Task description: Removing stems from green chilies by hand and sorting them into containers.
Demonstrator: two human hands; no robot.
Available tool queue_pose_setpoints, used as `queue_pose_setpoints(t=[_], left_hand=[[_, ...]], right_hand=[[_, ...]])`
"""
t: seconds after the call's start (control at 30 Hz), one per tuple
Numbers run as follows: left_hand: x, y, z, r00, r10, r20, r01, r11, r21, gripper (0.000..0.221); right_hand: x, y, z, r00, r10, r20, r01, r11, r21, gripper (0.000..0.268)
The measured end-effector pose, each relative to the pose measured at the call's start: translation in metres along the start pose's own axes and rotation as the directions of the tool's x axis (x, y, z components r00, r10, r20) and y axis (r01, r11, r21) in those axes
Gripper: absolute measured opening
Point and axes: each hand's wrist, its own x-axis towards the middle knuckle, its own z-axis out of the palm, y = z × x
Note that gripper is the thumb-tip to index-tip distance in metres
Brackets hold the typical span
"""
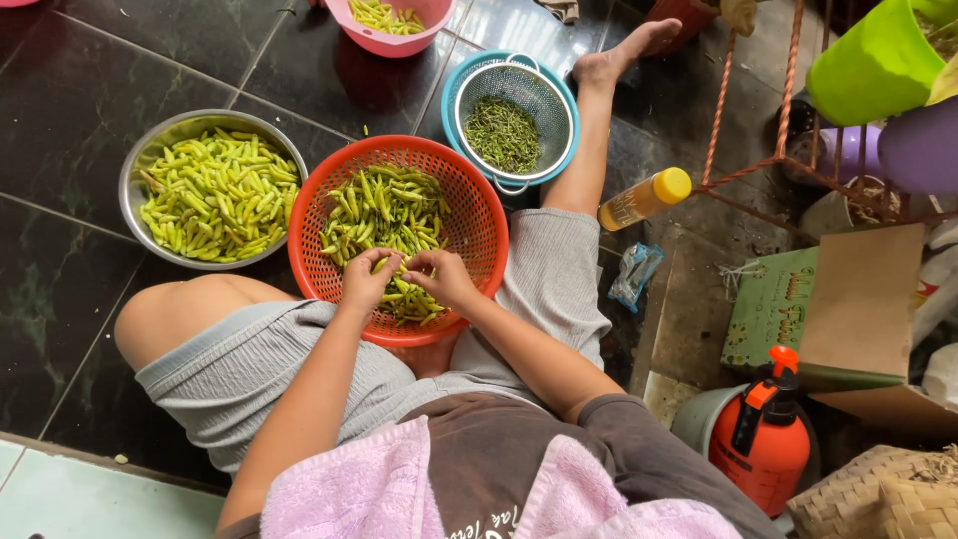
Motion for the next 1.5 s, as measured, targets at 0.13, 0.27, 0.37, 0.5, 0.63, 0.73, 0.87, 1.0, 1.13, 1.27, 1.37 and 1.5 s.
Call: queue_pose_setpoints(t=[0.13,0.27,0.37,0.5,0.63,0.73,0.87,1.0,1.13,1.27,1.37,1.5], left_hand=[[0.002,0.001,0.001,0.999,-0.032,-0.036,0.029,0.995,-0.092,0.014],[0.022,-0.039,-0.001,0.997,-0.034,-0.069,0.024,0.991,-0.131,0.024],[0.029,-0.059,-0.002,0.995,-0.043,-0.086,0.030,0.989,-0.144,0.027],[0.022,-0.045,-0.004,0.990,-0.076,-0.122,0.053,0.982,-0.184,0.022],[0.020,-0.028,-0.013,0.977,-0.142,-0.159,0.081,0.937,-0.339,0.017],[0.015,-0.011,-0.010,0.961,-0.249,-0.119,0.170,0.873,-0.456,0.016],[0.019,-0.016,-0.012,0.950,-0.305,-0.068,0.220,0.807,-0.547,0.018],[0.020,-0.023,-0.007,0.946,-0.321,-0.039,0.265,0.838,-0.478,0.020],[0.012,-0.028,-0.007,0.956,-0.284,-0.073,0.246,0.912,-0.329,0.033],[0.003,-0.013,0.000,0.966,-0.258,0.003,0.245,0.911,-0.331,0.048],[0.009,-0.025,0.006,0.973,-0.217,0.078,0.231,0.903,-0.363,0.027],[0.011,-0.028,0.006,0.971,-0.224,0.080,0.237,0.882,-0.408,0.019]], right_hand=[[-0.001,0.005,0.000,0.999,0.018,-0.048,-0.013,0.994,0.111,0.013],[0.004,0.012,0.001,0.995,-0.057,-0.080,0.062,0.996,0.068,0.014],[0.008,0.009,-0.002,0.957,-0.275,-0.093,0.267,0.960,-0.088,0.014],[0.010,-0.011,-0.016,0.828,-0.556,0.077,0.534,0.739,-0.411,0.011],[0.007,-0.007,-0.017,0.886,-0.427,0.181,0.454,0.718,-0.528,0.010],[0.006,-0.001,-0.024,0.973,-0.162,0.167,0.232,0.701,-0.675,0.020],[0.015,0.007,-0.014,0.993,-0.065,0.097,0.110,0.798,-0.593,0.019],[0.025,0.033,0.008,0.989,-0.113,0.092,0.146,0.753,-0.642,0.024],[0.020,0.015,0.001,0.996,-0.066,0.061,0.085,0.902,-0.423,0.018],[0.012,0.013,-0.002,0.994,-0.103,0.028,0.107,0.957,-0.270,0.017],[0.014,0.010,-0.006,0.988,-0.119,-0.097,0.105,0.985,-0.133,0.009],[0.018,0.014,-0.009,0.980,-0.178,-0.086,0.175,0.984,-0.042,0.009]])
